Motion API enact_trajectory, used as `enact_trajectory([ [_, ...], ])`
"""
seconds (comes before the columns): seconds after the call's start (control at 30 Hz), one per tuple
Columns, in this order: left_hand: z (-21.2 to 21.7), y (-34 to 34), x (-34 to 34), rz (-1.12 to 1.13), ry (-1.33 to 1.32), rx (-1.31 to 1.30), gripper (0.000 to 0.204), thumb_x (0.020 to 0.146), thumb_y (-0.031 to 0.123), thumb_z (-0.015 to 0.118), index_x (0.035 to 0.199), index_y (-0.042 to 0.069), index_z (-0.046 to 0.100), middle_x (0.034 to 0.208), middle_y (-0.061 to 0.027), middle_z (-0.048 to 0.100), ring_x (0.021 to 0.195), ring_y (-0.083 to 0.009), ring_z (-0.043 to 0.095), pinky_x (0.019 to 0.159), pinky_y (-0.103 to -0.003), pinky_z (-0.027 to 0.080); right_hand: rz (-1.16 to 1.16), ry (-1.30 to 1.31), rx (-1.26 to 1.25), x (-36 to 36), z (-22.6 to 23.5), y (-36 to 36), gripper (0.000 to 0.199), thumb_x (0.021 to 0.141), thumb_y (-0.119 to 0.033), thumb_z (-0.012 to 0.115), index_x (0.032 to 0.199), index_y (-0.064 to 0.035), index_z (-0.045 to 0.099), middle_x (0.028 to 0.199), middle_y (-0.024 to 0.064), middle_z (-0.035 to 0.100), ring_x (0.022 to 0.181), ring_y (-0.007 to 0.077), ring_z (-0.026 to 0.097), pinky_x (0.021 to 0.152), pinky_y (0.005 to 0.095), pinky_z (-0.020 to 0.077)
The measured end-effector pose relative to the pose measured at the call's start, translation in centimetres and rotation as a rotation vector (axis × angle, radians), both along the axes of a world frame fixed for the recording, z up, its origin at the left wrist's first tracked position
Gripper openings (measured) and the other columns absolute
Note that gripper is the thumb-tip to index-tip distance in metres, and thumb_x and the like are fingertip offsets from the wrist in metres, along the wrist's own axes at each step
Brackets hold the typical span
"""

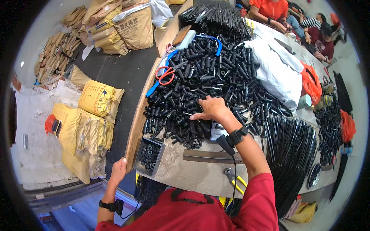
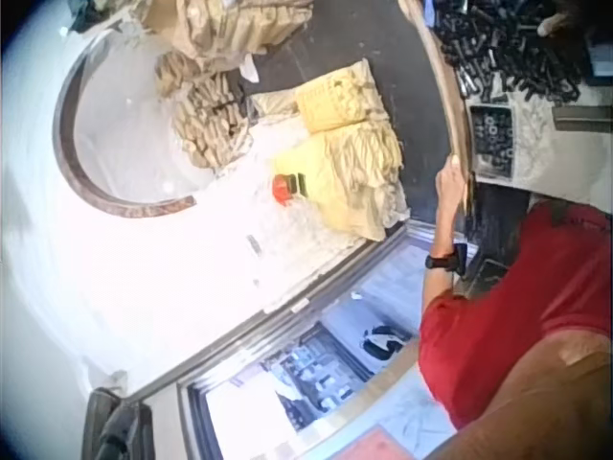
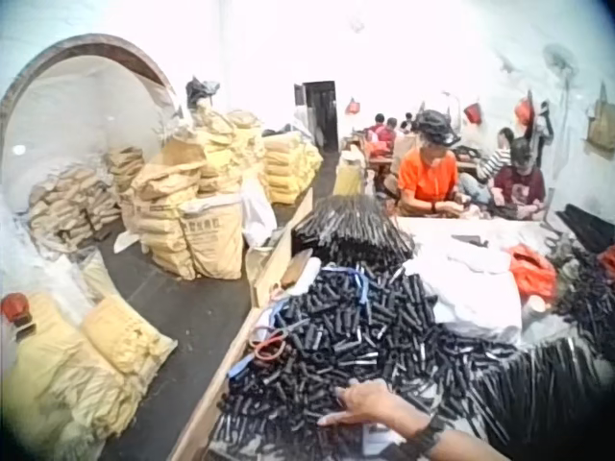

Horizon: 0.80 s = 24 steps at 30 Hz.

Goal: The person assembles umbrella frames by gathering black ribs, inserting them into a central plastic hub, and using pliers to secure the metal wires through the components.

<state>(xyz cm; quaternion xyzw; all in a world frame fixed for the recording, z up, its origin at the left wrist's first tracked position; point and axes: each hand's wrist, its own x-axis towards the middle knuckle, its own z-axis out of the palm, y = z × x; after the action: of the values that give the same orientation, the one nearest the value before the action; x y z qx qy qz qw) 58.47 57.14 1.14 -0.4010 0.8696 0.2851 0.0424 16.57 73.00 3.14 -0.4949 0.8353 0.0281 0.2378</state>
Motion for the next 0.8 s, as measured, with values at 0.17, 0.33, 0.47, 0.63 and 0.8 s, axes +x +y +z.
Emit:
enact_trajectory([
  [0.17,0.2,0.9,0.4,0.051,0.032,-0.035,0.039,0.091,0.031,0.033,0.100,0.003,0.058,0.079,-0.0261,0.058,0.077,-0.0443,0.055,0.068,-0.049,0.043,-0.003,0.131,-0.577,-0.1,3.4,-3.8,0.032,0.084,-0.036,0.051,0.080,-0.0058,0.061,0.076,0.0160,0.061,0.075,0.0325,0.060,0.064,0.0430,0.0478],
  [0.33,-1.0,0.6,0.6,0.027,0.015,-0.085,0.035,0.091,0.030,0.035,0.094,0.004,0.057,0.076,-0.0262,0.056,0.075,-0.0446,0.054,0.064,-0.049,0.042,0.095,0.387,-0.631,-3.6,-5.3,-9.0,0.030,0.084,-0.033,0.050,0.075,-0.0055,0.061,0.083,0.0113,0.063,0.076,0.0293,0.059,0.069,0.0407,0.0459],
  [0.47,-0.6,1.3,0.9,0.044,0.027,-0.071,0.036,0.090,0.031,0.036,0.105,0.008,0.059,0.076,-0.0236,0.060,0.072,-0.0420,0.058,0.067,-0.050,0.045,0.045,0.303,-0.462,-2.5,-5.7,-10.7,0.038,0.086,-0.039,0.044,0.086,-0.0051,0.061,0.087,0.0129,0.063,0.086,0.0296,0.059,0.078,0.0428,0.0408],
  [0.63,0.3,0.8,0.8,0.009,0.080,-0.011,0.033,0.089,0.028,0.038,0.105,0.008,0.059,0.077,-0.0237,0.059,0.070,-0.0413,0.058,0.065,-0.050,0.045,-0.062,0.122,-0.204,-1.9,-5.2,-11.6,0.050,0.086,-0.051,0.035,0.104,-0.0118,0.059,0.104,0.0184,0.059,0.102,0.0314,0.055,0.090,0.0548,0.0317],
  [0.8,0.1,-0.3,0.4,-0.071,0.092,-0.006,0.032,0.090,0.026,0.038,0.106,0.006,0.057,0.072,-0.0234,0.058,0.065,-0.0416,0.056,0.061,-0.049,0.045,-0.013,0.044,0.051,-2.3,-3.5,-12.3,0.056,0.082,-0.059,0.034,0.119,-0.0206,0.053,0.125,0.0170,0.047,0.111,0.0341,0.049,0.094,0.0590,0.0274],
])
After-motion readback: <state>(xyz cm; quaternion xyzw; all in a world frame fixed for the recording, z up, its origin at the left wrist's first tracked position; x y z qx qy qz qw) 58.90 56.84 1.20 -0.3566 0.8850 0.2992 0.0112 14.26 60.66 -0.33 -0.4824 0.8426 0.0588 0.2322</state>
